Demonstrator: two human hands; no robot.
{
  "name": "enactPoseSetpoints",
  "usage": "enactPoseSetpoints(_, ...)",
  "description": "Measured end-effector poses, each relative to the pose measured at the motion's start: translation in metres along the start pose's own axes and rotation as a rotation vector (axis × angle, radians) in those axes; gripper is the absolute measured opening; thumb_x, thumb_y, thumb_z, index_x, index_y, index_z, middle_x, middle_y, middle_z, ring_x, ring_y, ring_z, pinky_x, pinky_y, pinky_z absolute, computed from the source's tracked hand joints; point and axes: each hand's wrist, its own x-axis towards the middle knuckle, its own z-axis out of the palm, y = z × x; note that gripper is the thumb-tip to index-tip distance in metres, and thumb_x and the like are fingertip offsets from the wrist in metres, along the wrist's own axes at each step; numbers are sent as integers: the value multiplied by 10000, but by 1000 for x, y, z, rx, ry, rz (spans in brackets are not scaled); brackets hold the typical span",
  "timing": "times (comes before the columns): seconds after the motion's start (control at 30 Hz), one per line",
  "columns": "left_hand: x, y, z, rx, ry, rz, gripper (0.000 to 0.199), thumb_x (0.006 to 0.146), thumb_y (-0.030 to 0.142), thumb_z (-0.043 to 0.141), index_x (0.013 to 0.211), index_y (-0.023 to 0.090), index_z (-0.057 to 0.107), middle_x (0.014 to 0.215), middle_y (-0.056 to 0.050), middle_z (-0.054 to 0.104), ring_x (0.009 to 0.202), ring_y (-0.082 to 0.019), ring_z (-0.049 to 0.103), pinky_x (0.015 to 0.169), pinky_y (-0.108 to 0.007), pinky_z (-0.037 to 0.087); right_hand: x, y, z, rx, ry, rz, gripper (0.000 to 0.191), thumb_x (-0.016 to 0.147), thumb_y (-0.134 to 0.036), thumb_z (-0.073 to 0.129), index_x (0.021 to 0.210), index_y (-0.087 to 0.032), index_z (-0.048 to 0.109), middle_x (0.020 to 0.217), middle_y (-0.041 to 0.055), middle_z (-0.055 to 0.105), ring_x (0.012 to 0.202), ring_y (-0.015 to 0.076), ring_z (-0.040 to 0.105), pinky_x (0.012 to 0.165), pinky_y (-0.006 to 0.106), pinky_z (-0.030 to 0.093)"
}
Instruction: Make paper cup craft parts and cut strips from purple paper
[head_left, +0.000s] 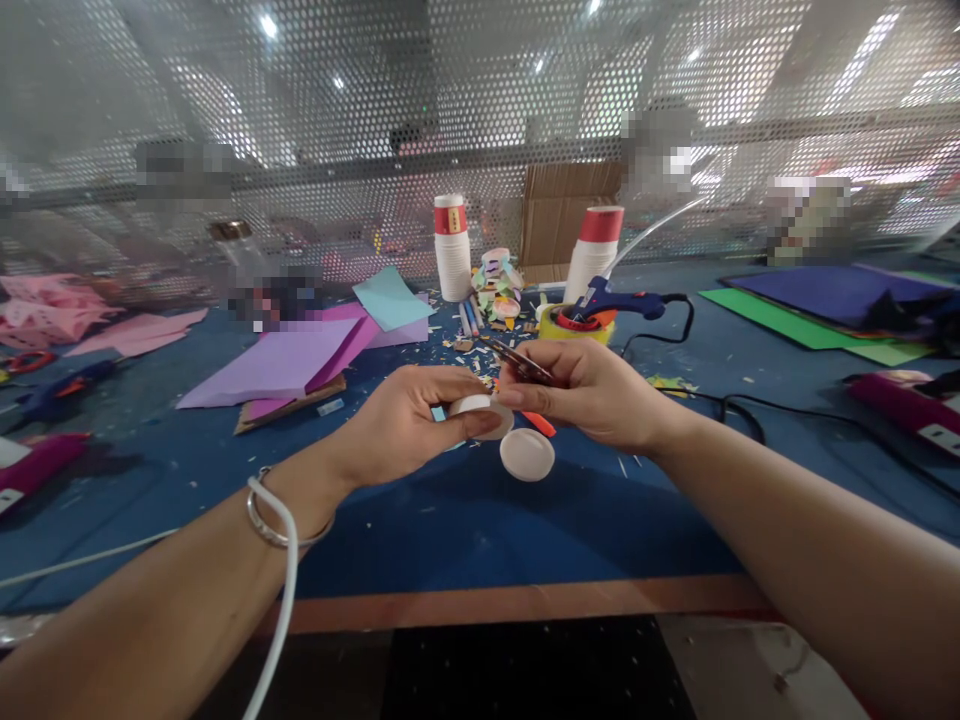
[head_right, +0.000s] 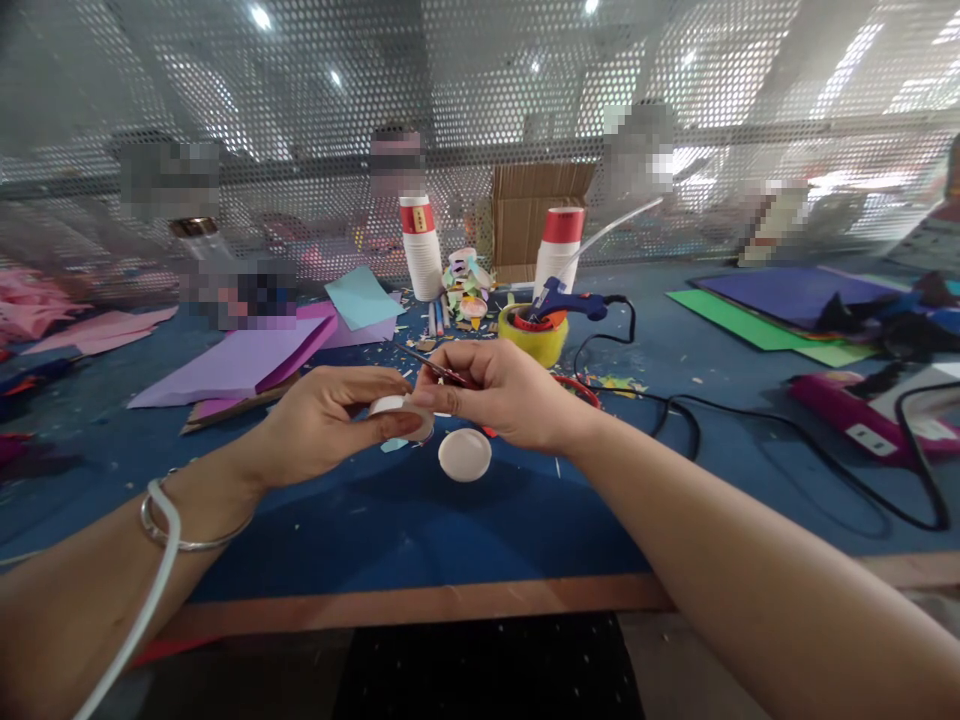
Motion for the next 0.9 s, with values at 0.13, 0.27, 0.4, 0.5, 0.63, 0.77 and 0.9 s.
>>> enactPoseSetpoints(0.13,4,-6,1,-139,126,-73,177,835,361,779,855,186,774,768,-12,726,724,-149,655,686,-253,547,2,2,1,-70,133,-17,440,814,-593,756,842,-181,606,730,-27,528,647,102,431,572,254,342)
enactPoseSetpoints(0.27,7,-9,-1,-198,272,-92,194,768,362,828,847,188,794,767,-13,760,709,-164,674,681,-277,570,0,2,0,-173,196,-34,512,877,-688,623,887,-177,592,725,-13,513,629,109,419,543,260,320)
enactPoseSetpoints(0.4,6,-8,-2,-133,333,-61,158,781,326,811,865,192,806,777,-13,766,714,-160,672,677,-275,567,-3,7,-1,-323,208,-40,464,904,-653,615,919,-189,604,729,-9,529,632,118,428,548,269,312)
enactPoseSetpoints(0.5,5,-7,-2,-96,343,-60,137,794,305,798,866,190,808,776,-16,768,691,-155,667,653,-272,562,-5,9,-1,-401,199,-40,432,903,-627,634,933,-197,617,742,2,547,673,140,471,576,280,328)
enactPoseSetpoints(0.63,5,-8,-1,-142,322,-61,129,795,285,801,883,192,811,798,-20,778,723,-161,688,680,-274,576,-6,8,0,-458,172,-45,397,923,-584,626,966,-189,628,767,11,563,683,143,487,596,285,341)
enactPoseSetpoints(0.77,5,-9,1,-209,285,-49,136,783,290,820,890,205,820,810,-22,785,754,-163,700,720,-276,588,-6,6,2,-441,145,-31,385,922,-568,630,951,-185,608,722,-18,513,606,113,426,556,277,327)
enactPoseSetpoints(0.9,4,-9,2,-236,257,-41,151,765,300,844,885,210,827,816,-28,787,730,-153,688,689,-257,575,-5,3,4,-433,127,-33,354,918,-538,638,881,-191,579,684,-31,489,576,104,400,528,271,320)
